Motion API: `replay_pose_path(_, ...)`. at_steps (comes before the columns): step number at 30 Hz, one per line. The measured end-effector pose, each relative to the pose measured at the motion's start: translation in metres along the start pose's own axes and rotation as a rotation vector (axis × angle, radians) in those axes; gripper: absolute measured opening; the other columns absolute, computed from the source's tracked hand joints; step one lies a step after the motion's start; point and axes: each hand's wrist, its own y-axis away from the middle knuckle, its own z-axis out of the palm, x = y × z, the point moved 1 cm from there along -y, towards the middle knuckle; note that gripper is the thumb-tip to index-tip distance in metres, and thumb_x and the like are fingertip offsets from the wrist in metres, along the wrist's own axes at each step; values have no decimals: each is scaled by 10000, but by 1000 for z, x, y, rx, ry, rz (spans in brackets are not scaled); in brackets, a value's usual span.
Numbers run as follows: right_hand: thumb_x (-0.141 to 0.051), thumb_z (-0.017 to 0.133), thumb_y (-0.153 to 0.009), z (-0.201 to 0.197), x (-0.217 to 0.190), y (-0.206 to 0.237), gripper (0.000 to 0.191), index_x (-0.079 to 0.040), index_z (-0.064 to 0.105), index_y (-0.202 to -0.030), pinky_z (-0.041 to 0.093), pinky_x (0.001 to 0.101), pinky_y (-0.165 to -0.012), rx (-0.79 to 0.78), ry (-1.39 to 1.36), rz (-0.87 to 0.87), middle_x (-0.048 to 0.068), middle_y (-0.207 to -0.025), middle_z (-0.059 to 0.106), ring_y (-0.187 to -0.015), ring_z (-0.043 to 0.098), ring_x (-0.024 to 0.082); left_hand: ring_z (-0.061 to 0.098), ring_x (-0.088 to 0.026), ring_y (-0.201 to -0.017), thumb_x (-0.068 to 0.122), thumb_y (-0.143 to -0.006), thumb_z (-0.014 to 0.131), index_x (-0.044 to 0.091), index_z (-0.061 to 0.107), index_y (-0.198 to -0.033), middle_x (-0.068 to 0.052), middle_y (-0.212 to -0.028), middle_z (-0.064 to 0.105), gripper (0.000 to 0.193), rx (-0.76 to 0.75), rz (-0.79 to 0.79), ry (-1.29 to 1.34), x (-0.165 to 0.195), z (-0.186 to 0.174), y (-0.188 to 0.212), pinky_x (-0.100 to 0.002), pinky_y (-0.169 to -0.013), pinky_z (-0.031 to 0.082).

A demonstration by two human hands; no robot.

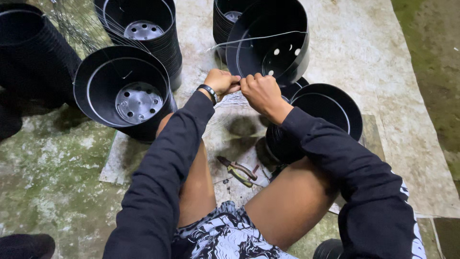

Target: The person sits on the floor and assembles wire hangers onto black plastic plant pots. They cut wire ties with pliers, bend them into loops, and thread them through holes in the pot rims to create handles. The person repeats this process for multiple pots, stacking the finished ones.

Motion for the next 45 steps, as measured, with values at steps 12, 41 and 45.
replay_pose_path(12, -172, 651, -801, 5, -23, -8, 98, -86, 630, -761, 463, 319, -507, 25, 108, -76, 49, -683, 585, -641, 603, 193, 635, -228, -624, 189, -755, 842, 150, 770, -856, -78, -693, 654, 129, -84, 991, -1340, -4, -25, 0, -373, -557, 481)
replay_pose_path(41, -192, 743, -815, -129, -30, 82, 181, -51, 644, -869, 477, 446, -788, -444, -915, -412, 94, -800, 658, -799, 662, 310, 713, -191, -967, 89, -919, 645, 17, 666, -1262, -147, -1102, 753, 351, -483, -12, -868, 24, -110, 8, -330, -832, 592)
replay_pose_path(45, -232, 762, -833, -124, -38, 86, 259, -14, 622, -834, 509, 474, -716, -522, -1036, -371, 143, -799, 665, -780, 651, 376, 651, -241, -1221, 43, -952, 445, 46, 562, -1377, -167, -1361, 644, 441, -387, -56, -401, 37, -121, 9, -421, -979, 564)
